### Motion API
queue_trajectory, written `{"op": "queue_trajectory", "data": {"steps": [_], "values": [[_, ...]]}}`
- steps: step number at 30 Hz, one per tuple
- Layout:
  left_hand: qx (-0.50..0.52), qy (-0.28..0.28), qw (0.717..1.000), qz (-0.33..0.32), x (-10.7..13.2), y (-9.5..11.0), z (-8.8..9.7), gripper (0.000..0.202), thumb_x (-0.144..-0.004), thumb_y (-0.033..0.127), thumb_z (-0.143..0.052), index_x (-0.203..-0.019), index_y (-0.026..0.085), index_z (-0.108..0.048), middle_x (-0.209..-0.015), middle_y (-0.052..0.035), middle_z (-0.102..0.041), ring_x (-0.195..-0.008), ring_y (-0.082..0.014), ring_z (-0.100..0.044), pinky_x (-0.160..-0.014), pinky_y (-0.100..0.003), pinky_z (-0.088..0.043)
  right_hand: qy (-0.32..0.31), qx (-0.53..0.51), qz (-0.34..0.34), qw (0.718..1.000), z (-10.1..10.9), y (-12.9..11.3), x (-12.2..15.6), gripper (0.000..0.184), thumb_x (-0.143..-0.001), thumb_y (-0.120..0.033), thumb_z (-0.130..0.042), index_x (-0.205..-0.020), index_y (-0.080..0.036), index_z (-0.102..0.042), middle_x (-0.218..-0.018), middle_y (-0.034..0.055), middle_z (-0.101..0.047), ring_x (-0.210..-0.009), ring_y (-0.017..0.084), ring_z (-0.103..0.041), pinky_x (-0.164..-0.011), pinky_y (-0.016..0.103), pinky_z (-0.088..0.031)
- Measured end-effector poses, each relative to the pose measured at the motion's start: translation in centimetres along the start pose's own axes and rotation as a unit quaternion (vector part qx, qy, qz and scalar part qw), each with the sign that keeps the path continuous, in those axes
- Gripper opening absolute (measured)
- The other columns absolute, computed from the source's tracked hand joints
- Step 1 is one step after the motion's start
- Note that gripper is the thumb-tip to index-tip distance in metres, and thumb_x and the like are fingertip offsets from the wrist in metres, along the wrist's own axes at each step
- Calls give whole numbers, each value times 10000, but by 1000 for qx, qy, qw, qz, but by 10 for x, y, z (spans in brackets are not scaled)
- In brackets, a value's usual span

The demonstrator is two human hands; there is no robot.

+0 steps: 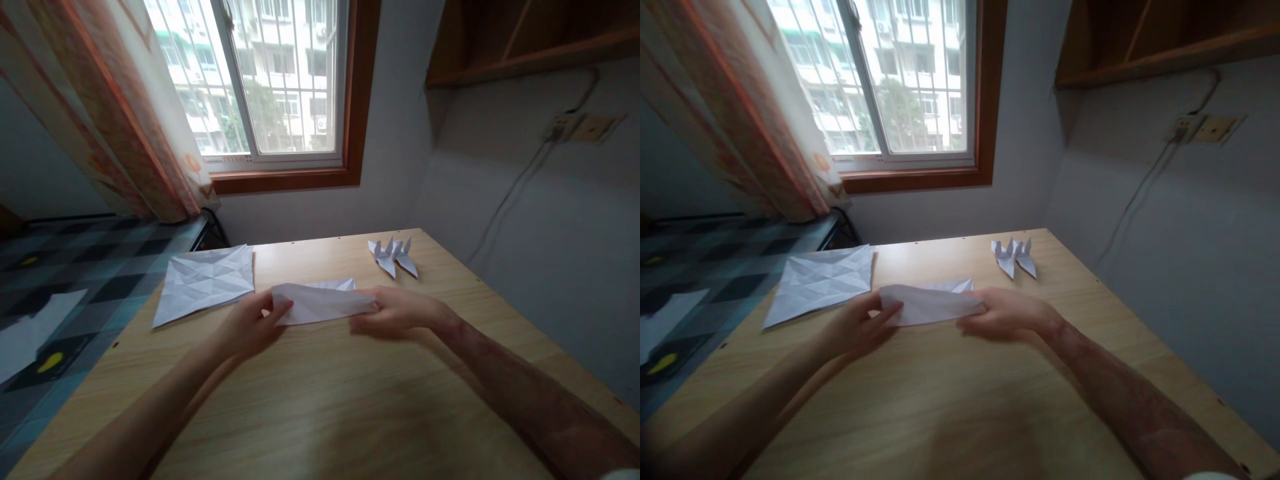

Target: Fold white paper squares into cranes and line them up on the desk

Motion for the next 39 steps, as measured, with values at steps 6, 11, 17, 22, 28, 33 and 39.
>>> {"op": "queue_trajectory", "data": {"steps": [6,11,17,22,28,33,39], "values": [[27,13,997,68,0,-4,-12,312,-1025,500,-632,-931,207,-686,-701,3,-710,-617,-186,-676,-553,-260,-493,66,-14,-52,996,-16,29,-19,182,-979,-291,-713,-1116,-186,-769,-869,16,-758,-716,182,-657,-628,278,-483],[-132,123,980,84,8,0,-23,513,-947,442,-754,-1376,216,-586,-1104,-75,-770,-785,-249,-774,-676,-362,-615,169,21,-65,983,-38,45,-18,777,-890,-274,-788,-1595,-188,-472,-1168,79,-708,-732,172,-653,-696,324,-575],[-208,42,969,-128,8,11,-31,393,-1078,246,-563,-1462,257,-645,-1651,-121,-600,-1509,-328,-579,-1267,-551,-484,98,174,84,976,-47,38,-12,517,-1034,-285,-680,-1545,-249,-611,-1603,165,-605,-1495,355,-559,-1271,588,-447],[-169,-80,971,-152,8,9,-30,493,-1077,414,-637,-1544,256,-641,-1661,-137,-600,-1528,-333,-585,-1276,-562,-487,6,171,90,981,-51,31,-9,720,-1024,-510,-752,-1662,-259,-533,-1728,161,-506,-1610,369,-473,-1328,605,-374],[-180,-69,970,-150,9,5,-26,450,-1076,483,-660,-1438,223,-728,-1499,-132,-739,-1375,-323,-721,-1162,-478,-602,17,197,103,975,-51,24,-11,637,-1040,-501,-735,-1595,-215,-611,-1666,185,-577,-1551,384,-554,-1282,595,-447],[-201,-10,967,-155,13,6,-23,398,-1085,509,-642,-1329,227,-780,-1230,-120,-855,-1043,-300,-842,-903,-389,-677,41,198,121,972,-48,20,-12,499,-1086,-541,-656,-1454,-208,-709,-1488,182,-731,-1409,369,-687,-1211,569,-518],[-180,20,976,-122,14,4,-20,316,-1118,478,-592,-1166,242,-796,-1084,-81,-871,-899,-235,-828,-791,-303,-614,49,185,135,972,-47,27,-11,456,-1024,-466,-739,-1416,-234,-728,-1431,149,-768,-1348,362,-714,-1177,534,-525]]}}
Point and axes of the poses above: each hand's wrist, its own x-axis away from the middle knuckle, its own z-axis out of the back of the hand, y = z × x, the point moved 1 cm from there along -x, towards the middle knuckle
